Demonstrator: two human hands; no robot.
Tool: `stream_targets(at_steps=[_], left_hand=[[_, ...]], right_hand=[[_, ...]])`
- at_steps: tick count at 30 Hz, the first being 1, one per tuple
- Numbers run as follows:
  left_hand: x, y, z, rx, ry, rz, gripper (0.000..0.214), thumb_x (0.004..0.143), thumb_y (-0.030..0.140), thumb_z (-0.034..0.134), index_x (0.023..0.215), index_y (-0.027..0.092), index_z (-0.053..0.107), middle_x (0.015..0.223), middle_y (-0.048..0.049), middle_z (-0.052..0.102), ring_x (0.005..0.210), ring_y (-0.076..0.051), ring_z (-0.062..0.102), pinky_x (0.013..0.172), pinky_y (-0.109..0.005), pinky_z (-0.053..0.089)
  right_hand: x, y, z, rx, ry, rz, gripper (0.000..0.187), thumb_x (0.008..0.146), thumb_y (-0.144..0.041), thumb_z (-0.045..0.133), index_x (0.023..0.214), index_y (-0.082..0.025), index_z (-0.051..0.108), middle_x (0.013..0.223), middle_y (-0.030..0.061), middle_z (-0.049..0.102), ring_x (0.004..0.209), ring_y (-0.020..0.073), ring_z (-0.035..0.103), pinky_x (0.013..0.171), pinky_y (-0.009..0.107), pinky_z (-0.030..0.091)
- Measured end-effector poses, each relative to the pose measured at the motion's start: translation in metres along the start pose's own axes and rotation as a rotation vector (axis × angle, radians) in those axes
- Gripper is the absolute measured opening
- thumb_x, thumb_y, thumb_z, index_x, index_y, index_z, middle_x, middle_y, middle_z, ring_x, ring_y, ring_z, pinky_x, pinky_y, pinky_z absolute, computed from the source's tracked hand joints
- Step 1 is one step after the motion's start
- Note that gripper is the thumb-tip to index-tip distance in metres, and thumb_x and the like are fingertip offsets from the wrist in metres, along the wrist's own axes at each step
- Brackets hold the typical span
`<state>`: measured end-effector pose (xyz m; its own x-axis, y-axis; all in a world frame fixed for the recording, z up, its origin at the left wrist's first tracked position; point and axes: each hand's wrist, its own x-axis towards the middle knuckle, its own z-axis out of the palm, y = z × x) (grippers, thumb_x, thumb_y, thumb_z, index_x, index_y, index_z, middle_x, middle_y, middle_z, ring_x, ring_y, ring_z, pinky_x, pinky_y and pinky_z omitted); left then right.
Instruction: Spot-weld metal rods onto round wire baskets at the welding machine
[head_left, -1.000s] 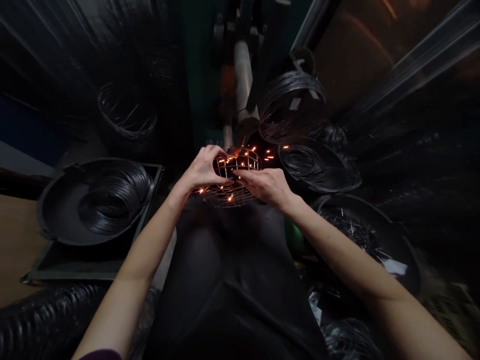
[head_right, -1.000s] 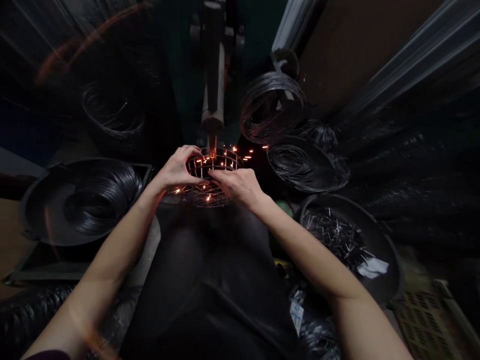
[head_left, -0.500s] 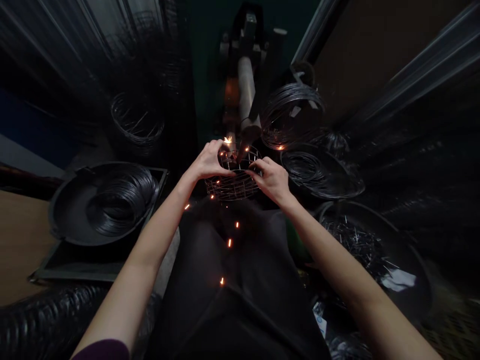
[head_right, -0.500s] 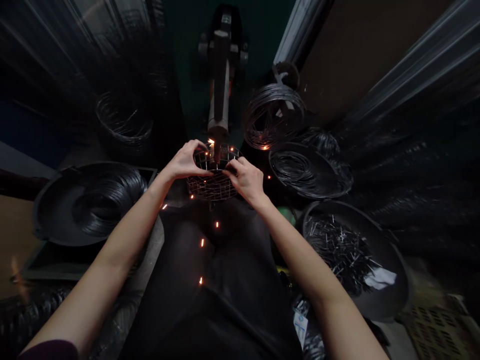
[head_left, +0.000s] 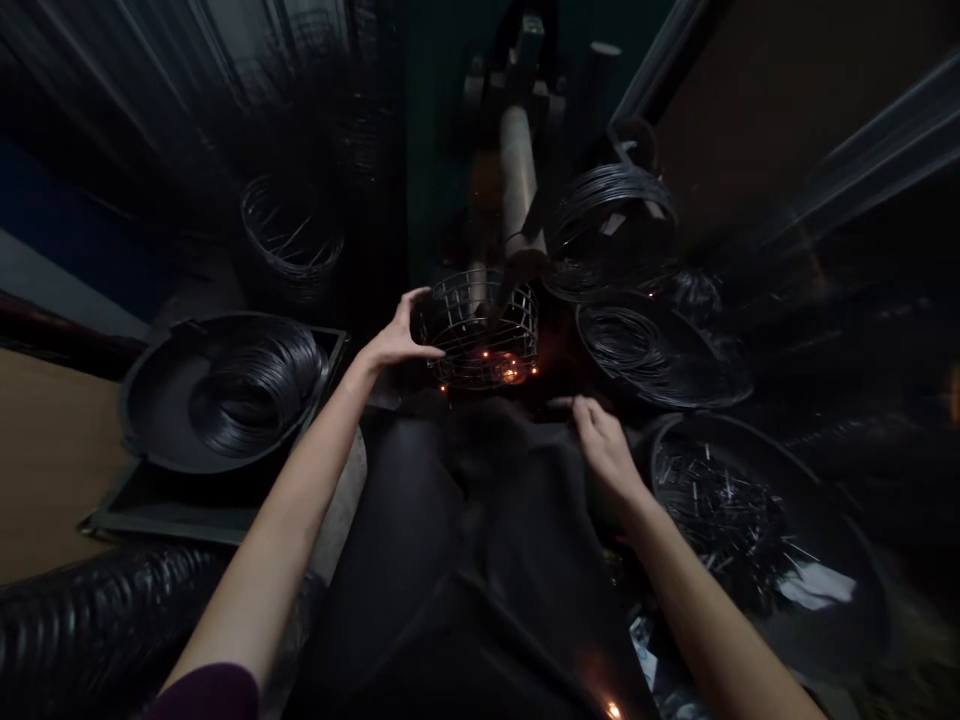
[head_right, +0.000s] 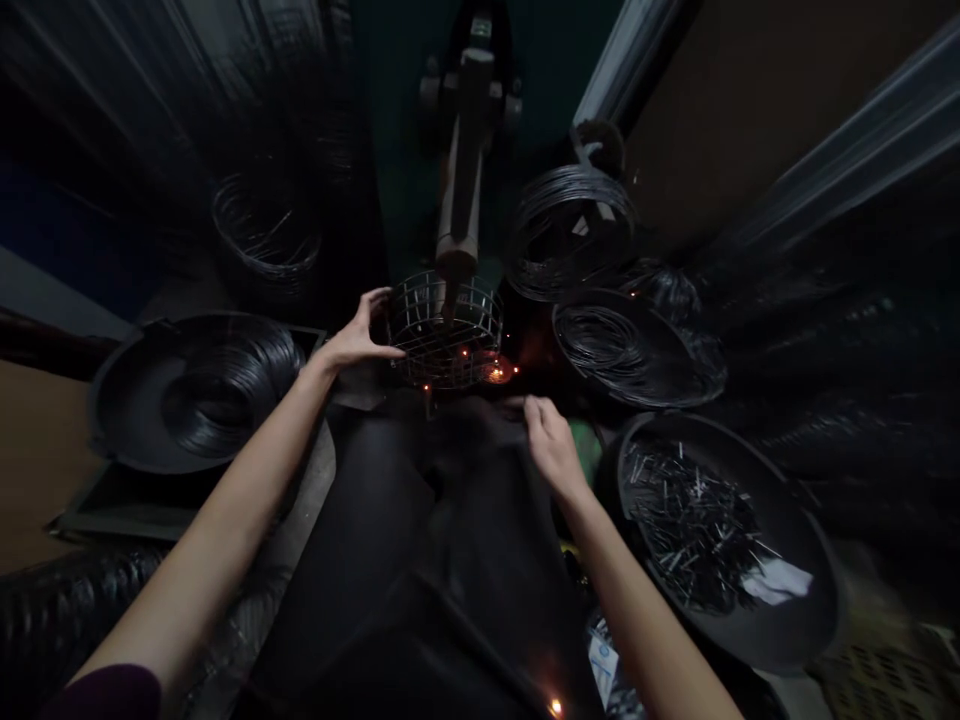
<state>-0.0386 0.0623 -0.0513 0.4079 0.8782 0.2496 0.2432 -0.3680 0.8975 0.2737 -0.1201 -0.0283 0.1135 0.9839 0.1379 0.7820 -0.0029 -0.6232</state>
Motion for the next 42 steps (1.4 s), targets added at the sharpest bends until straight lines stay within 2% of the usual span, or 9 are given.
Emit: stream_targets(at_steps=[4, 9, 14, 18, 20, 25, 29, 33, 42], left_hand=[[-0.018, -0.033, 0.011, -0.181, 0.051, -0.116, 0.119, 0.044, 0.055, 0.091, 0.139, 0.024, 0.025, 0.144, -0.0206, 0.040, 0.142, -0.037, 0.037, 0.115, -0.058, 0.032], [-0.021, -0.038, 0.021, -0.314, 0.190, -0.125, 0.110, 0.040, 0.049, 0.093, 0.128, 0.030, 0.029, 0.142, -0.0147, 0.041, 0.137, -0.031, 0.043, 0.112, -0.054, 0.037], [-0.038, -0.010, 0.009, -0.256, 0.212, -0.018, 0.099, 0.043, 0.045, 0.093, 0.122, 0.028, 0.035, 0.132, -0.0109, 0.049, 0.128, -0.028, 0.052, 0.109, -0.049, 0.042], [-0.053, 0.031, 0.004, 0.014, 0.114, 0.183, 0.082, 0.054, 0.042, 0.090, 0.120, 0.024, 0.046, 0.124, -0.0097, 0.055, 0.120, -0.027, 0.056, 0.106, -0.044, 0.044], [-0.056, 0.051, 0.008, 0.195, 0.068, 0.258, 0.073, 0.057, 0.038, 0.088, 0.119, 0.023, 0.051, 0.126, -0.0100, 0.054, 0.121, -0.028, 0.054, 0.106, -0.044, 0.043], [-0.052, 0.081, 0.021, 0.512, -0.038, 0.297, 0.063, 0.058, 0.031, 0.086, 0.114, 0.024, 0.060, 0.133, -0.0112, 0.050, 0.124, -0.032, 0.048, 0.107, -0.050, 0.042], [-0.051, 0.084, 0.027, 0.532, -0.074, 0.289, 0.058, 0.061, 0.034, 0.086, 0.113, 0.024, 0.063, 0.135, -0.0125, 0.048, 0.125, -0.034, 0.046, 0.107, -0.052, 0.041], [-0.050, 0.080, 0.030, 0.506, -0.035, 0.259, 0.060, 0.060, 0.032, 0.087, 0.114, 0.025, 0.063, 0.135, -0.0119, 0.048, 0.126, -0.035, 0.046, 0.108, -0.054, 0.041], [-0.036, 0.074, 0.037, 0.441, -0.007, 0.243, 0.064, 0.059, 0.029, 0.086, 0.118, 0.021, 0.062, 0.135, -0.0138, 0.046, 0.125, -0.034, 0.047, 0.106, -0.052, 0.044]], right_hand=[[-0.053, 0.030, 0.024, -0.115, -0.121, 0.066, 0.060, 0.094, -0.063, 0.018, 0.073, -0.023, 0.059, 0.079, 0.0124, 0.066, 0.078, 0.0257, 0.061, 0.081, 0.044, 0.050], [-0.070, 0.046, 0.022, -0.021, -0.265, 0.102, 0.043, 0.090, -0.055, 0.036, 0.077, -0.022, 0.061, 0.081, 0.0088, 0.066, 0.079, 0.0231, 0.065, 0.079, 0.040, 0.054], [-0.074, 0.065, 0.002, 0.265, -0.272, 0.225, 0.042, 0.082, -0.055, 0.052, 0.098, -0.019, 0.069, 0.090, 0.0086, 0.070, 0.074, 0.0200, 0.068, 0.071, 0.036, 0.057], [-0.053, 0.022, -0.011, 0.388, -0.195, 0.329, 0.059, 0.075, -0.053, 0.068, 0.122, -0.018, 0.064, 0.072, 0.0012, 0.066, 0.052, 0.0134, 0.057, 0.051, 0.028, 0.049], [-0.032, -0.018, -0.016, 0.434, -0.231, 0.243, 0.062, 0.074, -0.051, 0.072, 0.126, -0.019, 0.063, 0.066, -0.0021, 0.062, 0.048, 0.0098, 0.050, 0.049, 0.024, 0.044], [0.030, -0.089, -0.012, 0.287, -0.439, -0.028, 0.035, 0.081, -0.049, 0.067, 0.089, -0.015, 0.076, 0.071, 0.0027, 0.069, 0.060, 0.0124, 0.058, 0.059, 0.025, 0.045], [0.045, -0.099, 0.000, -0.216, -0.270, -0.331, 0.026, 0.089, -0.038, 0.061, 0.100, -0.019, 0.075, 0.095, 0.0074, 0.076, 0.080, 0.0184, 0.068, 0.067, 0.027, 0.045], [0.038, -0.100, 0.002, -0.595, -0.349, -0.523, 0.037, 0.095, -0.031, 0.051, 0.129, -0.023, 0.064, 0.118, 0.0070, 0.072, 0.083, 0.0203, 0.071, 0.053, 0.027, 0.036], [0.051, -0.099, -0.006, -0.733, -0.303, -0.600, 0.038, 0.097, -0.024, 0.041, 0.128, -0.027, 0.064, 0.117, 0.0002, 0.073, 0.067, 0.0143, 0.067, 0.048, 0.029, 0.023]])
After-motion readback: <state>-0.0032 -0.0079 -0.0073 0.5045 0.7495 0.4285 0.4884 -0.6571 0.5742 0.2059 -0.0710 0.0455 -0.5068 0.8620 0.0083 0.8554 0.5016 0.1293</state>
